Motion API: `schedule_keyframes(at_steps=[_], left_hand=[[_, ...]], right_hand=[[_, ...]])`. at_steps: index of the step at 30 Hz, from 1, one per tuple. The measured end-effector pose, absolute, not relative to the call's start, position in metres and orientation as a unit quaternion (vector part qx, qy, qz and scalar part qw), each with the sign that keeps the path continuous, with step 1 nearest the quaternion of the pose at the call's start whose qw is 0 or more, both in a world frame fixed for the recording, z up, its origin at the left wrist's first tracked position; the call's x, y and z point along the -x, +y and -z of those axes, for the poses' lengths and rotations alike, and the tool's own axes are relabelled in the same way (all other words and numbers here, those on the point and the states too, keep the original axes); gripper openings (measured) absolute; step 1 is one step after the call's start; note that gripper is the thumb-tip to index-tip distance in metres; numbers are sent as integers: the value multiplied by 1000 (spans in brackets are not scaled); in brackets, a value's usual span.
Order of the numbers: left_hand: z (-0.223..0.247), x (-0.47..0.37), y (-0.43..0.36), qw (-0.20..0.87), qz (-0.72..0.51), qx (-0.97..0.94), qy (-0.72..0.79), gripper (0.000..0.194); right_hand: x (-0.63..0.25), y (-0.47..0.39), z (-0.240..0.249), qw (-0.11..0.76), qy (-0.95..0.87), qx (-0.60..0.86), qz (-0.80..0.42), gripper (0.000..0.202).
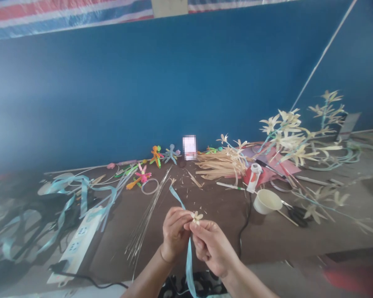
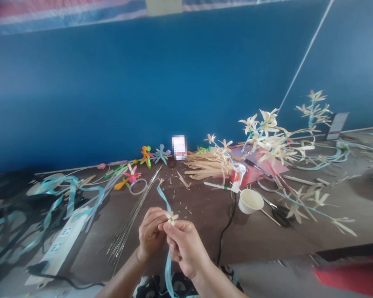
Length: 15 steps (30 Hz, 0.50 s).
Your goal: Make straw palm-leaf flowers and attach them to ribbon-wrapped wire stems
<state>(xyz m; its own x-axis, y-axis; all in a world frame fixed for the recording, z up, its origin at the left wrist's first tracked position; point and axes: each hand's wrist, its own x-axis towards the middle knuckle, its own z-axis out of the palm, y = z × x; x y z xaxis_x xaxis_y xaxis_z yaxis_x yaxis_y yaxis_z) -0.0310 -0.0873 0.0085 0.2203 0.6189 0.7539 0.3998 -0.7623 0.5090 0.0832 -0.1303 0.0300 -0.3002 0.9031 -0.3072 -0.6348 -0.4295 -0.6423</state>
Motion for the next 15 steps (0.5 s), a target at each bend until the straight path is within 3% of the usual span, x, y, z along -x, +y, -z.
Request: schedule_keyframes(at_steps=[9,15], left_hand=[[-6,28,-86,172,-529,-742,373,5],[-8,25,-74,419,-508,-562,500,17]], right_hand=[[-85,-128,-27,492,-234,346,-764,28],[-92,-126,-18,537,-254,395,-701,23]])
